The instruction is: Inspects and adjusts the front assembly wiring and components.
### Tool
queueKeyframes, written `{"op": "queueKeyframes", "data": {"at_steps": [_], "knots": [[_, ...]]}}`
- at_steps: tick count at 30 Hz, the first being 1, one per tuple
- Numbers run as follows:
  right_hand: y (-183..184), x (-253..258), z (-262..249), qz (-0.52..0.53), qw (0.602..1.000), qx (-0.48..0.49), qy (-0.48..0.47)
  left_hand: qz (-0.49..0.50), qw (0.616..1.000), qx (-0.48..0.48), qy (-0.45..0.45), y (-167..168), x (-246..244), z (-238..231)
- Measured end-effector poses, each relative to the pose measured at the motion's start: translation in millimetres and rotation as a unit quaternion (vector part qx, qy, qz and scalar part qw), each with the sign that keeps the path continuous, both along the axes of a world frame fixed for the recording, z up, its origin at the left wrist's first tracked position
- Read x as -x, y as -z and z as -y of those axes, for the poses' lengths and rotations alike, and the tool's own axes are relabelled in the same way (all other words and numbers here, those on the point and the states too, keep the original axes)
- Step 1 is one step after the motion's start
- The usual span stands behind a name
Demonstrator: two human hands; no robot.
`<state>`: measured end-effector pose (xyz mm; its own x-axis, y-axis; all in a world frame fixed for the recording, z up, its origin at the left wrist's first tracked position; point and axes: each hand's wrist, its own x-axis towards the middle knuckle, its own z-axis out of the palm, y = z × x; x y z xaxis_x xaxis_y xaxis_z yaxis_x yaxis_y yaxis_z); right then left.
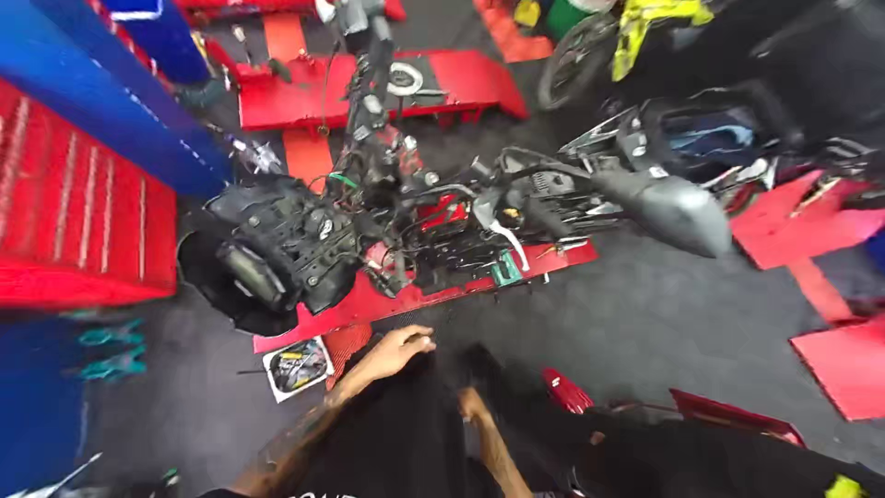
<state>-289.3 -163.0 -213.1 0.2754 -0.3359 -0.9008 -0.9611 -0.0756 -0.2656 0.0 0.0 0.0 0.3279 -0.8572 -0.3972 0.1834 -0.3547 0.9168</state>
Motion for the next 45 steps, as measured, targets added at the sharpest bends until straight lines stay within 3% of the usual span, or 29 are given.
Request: {"op": "queueKeyframes", "data": {"at_steps": [4,8,10,13,17,22,24,28,32,37,40,45], "knots": [[-68,-104,20,0.187,0.978,0.020,0.087,0.128,0.989,0.044,-0.055,-33,-25,-13],[-142,-210,28,0.413,0.898,-0.036,0.150,0.163,0.979,-0.008,-0.122,-30,-59,-36],[-173,-251,26,0.459,0.867,-0.107,0.161,0.131,0.979,-0.050,-0.145,-20,-70,-35],[-196,-287,21,0.458,0.857,-0.168,0.167,0.088,0.982,-0.068,-0.153,-11,-79,-16],[-198,-304,19,0.445,0.858,-0.219,0.132,0.122,0.973,-0.079,-0.178,-11,-86,8],[-196,-310,33,0.419,0.872,-0.253,-0.028,0.211,0.945,-0.151,-0.200,-19,-78,3],[-192,-318,35,0.398,0.874,-0.265,-0.085,0.271,0.915,-0.181,-0.238,-20,-71,6],[-189,-331,29,0.397,0.874,-0.214,-0.180,0.315,0.866,-0.219,-0.321,-25,-60,19],[-192,-338,31,0.386,0.871,-0.138,-0.269,0.272,0.875,-0.221,-0.334,-15,-62,42],[-184,-343,81,0.402,0.832,-0.258,-0.282,0.313,0.840,-0.253,-0.364,-6,-61,54],[-180,-351,102,0.422,0.858,-0.233,-0.176,0.321,0.824,-0.232,-0.404,-9,-52,49],[-184,-368,79,0.501,0.828,-0.233,-0.095,0.363,0.835,-0.219,-0.351,-3,-32,47]]}}
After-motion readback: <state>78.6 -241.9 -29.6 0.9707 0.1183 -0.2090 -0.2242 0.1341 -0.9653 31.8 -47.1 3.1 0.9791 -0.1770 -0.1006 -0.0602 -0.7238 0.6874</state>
